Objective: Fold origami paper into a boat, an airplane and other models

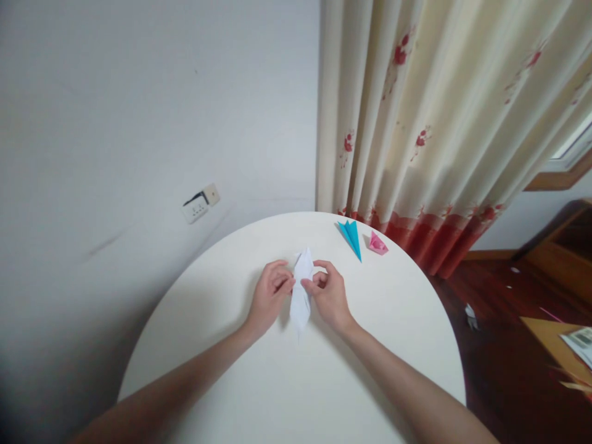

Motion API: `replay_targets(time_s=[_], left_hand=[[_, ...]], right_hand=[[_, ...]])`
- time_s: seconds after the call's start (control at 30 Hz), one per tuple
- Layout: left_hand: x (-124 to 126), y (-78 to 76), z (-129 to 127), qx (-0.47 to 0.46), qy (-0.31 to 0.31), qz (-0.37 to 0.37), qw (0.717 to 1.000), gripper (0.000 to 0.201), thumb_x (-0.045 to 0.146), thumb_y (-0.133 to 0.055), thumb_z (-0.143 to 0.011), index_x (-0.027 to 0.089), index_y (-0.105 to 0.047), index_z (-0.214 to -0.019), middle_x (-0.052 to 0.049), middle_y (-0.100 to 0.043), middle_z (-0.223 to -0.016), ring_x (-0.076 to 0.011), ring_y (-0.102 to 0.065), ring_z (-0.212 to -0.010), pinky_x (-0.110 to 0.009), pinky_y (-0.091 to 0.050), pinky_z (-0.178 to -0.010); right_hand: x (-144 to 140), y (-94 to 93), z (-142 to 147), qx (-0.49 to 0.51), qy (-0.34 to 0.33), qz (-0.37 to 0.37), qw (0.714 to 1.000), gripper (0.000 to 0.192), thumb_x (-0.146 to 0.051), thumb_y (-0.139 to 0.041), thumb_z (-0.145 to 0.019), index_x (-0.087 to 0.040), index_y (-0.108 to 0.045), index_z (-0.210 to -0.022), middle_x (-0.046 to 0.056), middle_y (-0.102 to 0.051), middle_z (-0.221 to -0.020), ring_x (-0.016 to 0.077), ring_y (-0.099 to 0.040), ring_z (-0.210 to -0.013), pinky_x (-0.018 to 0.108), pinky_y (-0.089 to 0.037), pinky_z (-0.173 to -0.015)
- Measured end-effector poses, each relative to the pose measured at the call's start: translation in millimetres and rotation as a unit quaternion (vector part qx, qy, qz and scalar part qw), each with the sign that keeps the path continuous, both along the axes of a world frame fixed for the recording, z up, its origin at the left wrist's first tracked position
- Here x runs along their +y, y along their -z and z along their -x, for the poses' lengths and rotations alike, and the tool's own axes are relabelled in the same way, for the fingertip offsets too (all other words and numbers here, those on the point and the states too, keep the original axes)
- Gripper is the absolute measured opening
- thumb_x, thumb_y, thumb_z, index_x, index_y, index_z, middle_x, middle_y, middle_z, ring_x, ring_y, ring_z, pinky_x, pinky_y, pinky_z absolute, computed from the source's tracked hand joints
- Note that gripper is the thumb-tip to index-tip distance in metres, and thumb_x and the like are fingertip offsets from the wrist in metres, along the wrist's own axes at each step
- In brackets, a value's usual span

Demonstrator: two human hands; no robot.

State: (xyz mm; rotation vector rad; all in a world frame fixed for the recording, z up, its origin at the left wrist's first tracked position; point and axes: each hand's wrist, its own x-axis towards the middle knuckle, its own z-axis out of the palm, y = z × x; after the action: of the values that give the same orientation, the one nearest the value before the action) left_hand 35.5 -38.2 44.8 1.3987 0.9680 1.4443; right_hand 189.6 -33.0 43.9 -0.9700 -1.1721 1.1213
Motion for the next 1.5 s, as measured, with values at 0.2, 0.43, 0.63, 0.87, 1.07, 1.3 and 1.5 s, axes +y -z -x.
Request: replay_targets(time_s=[0.2,0.43,0.63,0.87,1.07,1.3,1.5], left_hand=[[6.2,24.4,11.4,0.075,-0.001,0.01,0.997,0.016,0.027,-0.071,-0.084,0.02,-0.065,-0.098,-0.005,-0.069,-0.095,-0.0174,-0.069,-0.085,-0.027,-0.054,-0.076],[14.5,28.3,24.6,0.044,0.033,0.035,0.998,0.013,0.026,-0.074,-0.081,0.018,-0.074,-0.092,-0.004,-0.061,-0.097,-0.0158,-0.068,-0.078,-0.028,-0.057,-0.073],[8.0,31.4,25.1,0.023,0.029,0.044,0.998,0.012,0.025,-0.075,-0.081,0.021,-0.077,-0.092,-0.005,-0.059,-0.103,-0.0157,-0.068,-0.083,-0.027,-0.057,-0.074],[-1.4,34.3,22.8,-0.081,0.022,0.164,0.983,0.017,0.031,-0.077,-0.081,0.019,-0.08,-0.092,-0.008,-0.067,-0.11,-0.0183,-0.065,-0.095,-0.023,-0.051,-0.076],[0.1,25.2,22.0,-0.225,0.08,0.292,0.926,0.038,0.034,-0.085,-0.074,0.019,-0.078,-0.108,-0.01,-0.075,-0.106,-0.0212,-0.068,-0.097,-0.028,-0.052,-0.084],[0.8,32.6,25.7,-0.093,0.04,0.162,0.981,0.046,0.029,-0.078,-0.082,0.018,-0.071,-0.126,-0.01,-0.074,-0.118,-0.021,-0.068,-0.104,-0.031,-0.051,-0.095],[-4.2,33.1,23.8,-0.056,0.052,0.144,0.987,0.05,0.029,-0.075,-0.084,0.018,-0.066,-0.132,-0.01,-0.073,-0.117,-0.022,-0.069,-0.103,-0.032,-0.053,-0.095]], right_hand=[[3.6,23.9,13.5,0.035,0.036,0.034,0.998,0.056,-0.041,-0.084,-0.069,-0.026,-0.056,-0.115,-0.009,-0.057,-0.06,0.0147,-0.053,-0.053,0.028,-0.045,-0.054],[4.0,33.9,17.3,0.046,0.049,0.069,0.995,0.047,-0.045,-0.081,-0.073,-0.027,-0.062,-0.113,0.002,-0.071,-0.093,0.0186,-0.066,-0.067,0.033,-0.055,-0.06],[7.3,42.0,12.4,-0.024,0.079,0.019,0.996,0.019,-0.041,-0.079,-0.078,-0.024,-0.071,-0.083,0.007,-0.069,-0.099,0.0253,-0.066,-0.092,0.037,-0.056,-0.074],[-7.1,29.6,2.1,-0.176,0.068,-0.208,0.96,0.011,-0.022,-0.066,-0.091,-0.028,-0.075,-0.091,0.007,-0.066,-0.098,0.0226,-0.065,-0.088,0.036,-0.055,-0.073],[-12.7,33.7,-1.0,-0.232,-0.064,-0.329,0.913,0.032,-0.006,-0.052,-0.094,-0.027,-0.07,-0.11,0.011,-0.064,-0.115,0.0222,-0.063,-0.107,0.035,-0.056,-0.084],[-10.7,30.4,7.1,-0.22,-0.031,-0.272,0.936,0.031,-0.007,-0.051,-0.092,-0.026,-0.071,-0.106,0.007,-0.071,-0.1,0.0233,-0.063,-0.103,0.042,-0.053,-0.092],[-5.8,35.2,18.6,-0.111,0.092,-0.038,0.989,0.028,-0.03,-0.075,-0.081,-0.023,-0.066,-0.107,0.007,-0.069,-0.098,0.0222,-0.065,-0.09,0.034,-0.054,-0.074]])
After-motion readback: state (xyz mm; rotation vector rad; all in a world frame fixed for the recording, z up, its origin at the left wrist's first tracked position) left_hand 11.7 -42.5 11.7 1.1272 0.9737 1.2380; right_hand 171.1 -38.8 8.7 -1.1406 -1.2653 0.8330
